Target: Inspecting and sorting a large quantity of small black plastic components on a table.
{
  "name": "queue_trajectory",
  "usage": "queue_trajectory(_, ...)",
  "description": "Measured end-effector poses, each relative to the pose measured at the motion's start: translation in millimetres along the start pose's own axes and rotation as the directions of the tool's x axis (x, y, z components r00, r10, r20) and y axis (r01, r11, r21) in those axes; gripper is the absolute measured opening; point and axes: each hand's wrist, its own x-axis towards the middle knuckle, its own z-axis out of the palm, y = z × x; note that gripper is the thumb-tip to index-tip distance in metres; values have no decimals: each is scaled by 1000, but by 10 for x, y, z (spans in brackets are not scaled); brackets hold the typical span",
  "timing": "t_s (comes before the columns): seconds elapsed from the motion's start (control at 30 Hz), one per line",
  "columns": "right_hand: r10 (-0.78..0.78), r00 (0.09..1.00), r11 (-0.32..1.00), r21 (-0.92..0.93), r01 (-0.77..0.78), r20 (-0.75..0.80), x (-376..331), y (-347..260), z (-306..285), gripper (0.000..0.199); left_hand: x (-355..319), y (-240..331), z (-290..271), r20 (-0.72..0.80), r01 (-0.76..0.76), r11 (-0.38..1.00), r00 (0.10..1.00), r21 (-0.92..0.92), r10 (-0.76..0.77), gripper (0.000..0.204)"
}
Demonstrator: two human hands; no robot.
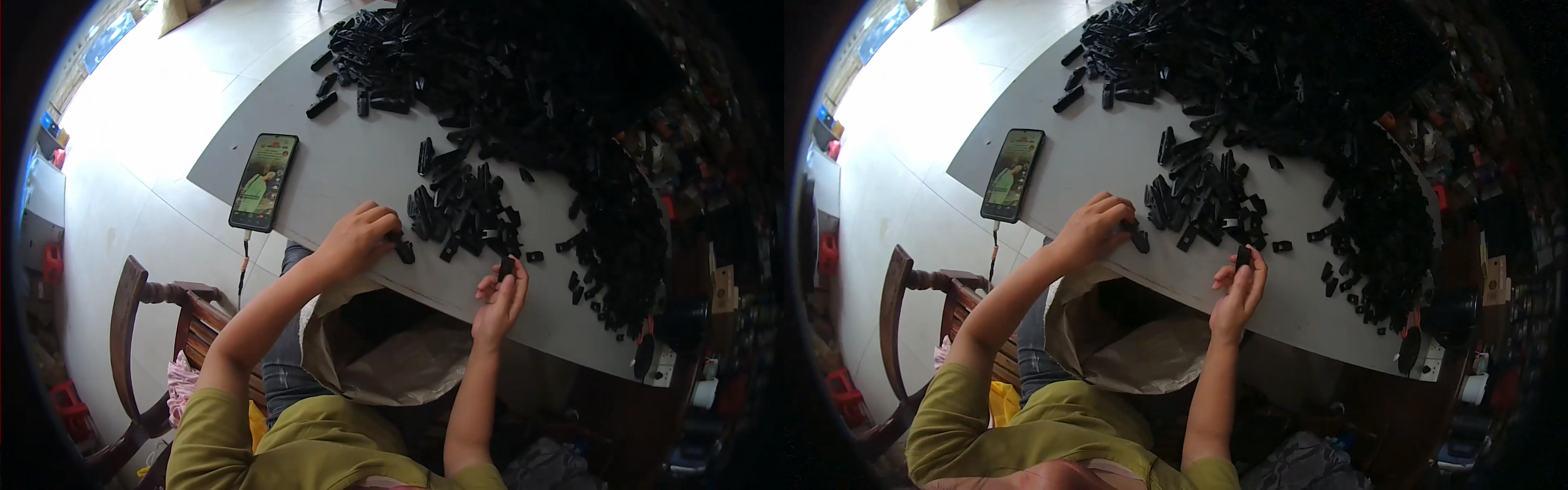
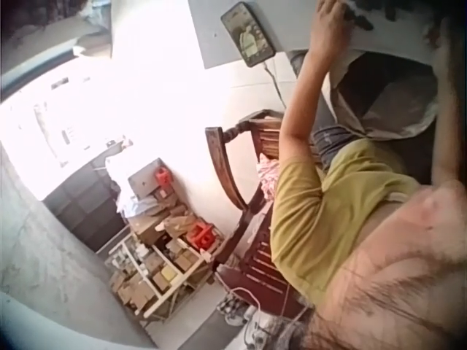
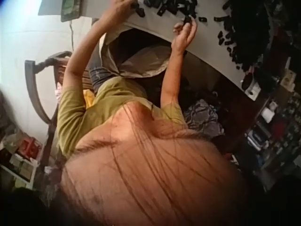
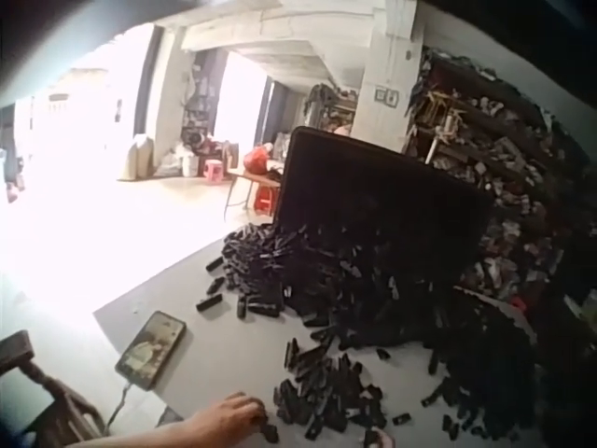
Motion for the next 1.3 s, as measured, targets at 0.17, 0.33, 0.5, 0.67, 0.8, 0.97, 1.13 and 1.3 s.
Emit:
queue_trajectory(0.17,-23,997,989,-142,33,70,-30,32,-25,26,-45,-5,41,42,-109,983,994,150,103,24)
queue_trajectory(0.33,-56,976,888,-437,145,210,-72,39,11,20,-57,99,148,103,-260,966,960,2,259,20)
queue_trajectory(0.5,-106,841,625,-622,471,531,-143,-147,309,24,-94,111,171,160,-202,947,956,-249,246,28)
queue_trajectory(0.67,-6,805,580,-653,486,594,-92,-280,234,28,-57,49,137,185,-27,919,977,-392,108,27)
queue_trajectory(0.8,-31,760,534,-632,562,649,-67,-265,179,31,-16,19,170,185,16,872,979,-488,86,26)
queue_trajectory(0.97,-68,699,520,-572,634,712,-51,-158,267,32,-41,23,225,184,-37,864,972,-502,149,25)
queue_trajectory(1.13,-110,778,636,-558,533,618,-28,-167,341,28,-133,98,256,224,-102,909,952,-403,206,27)
queue_trajectory(1.3,-153,935,318,-879,354,321,0,-58,606,30,-138,123,238,237,-55,914,958,-402,162,26)
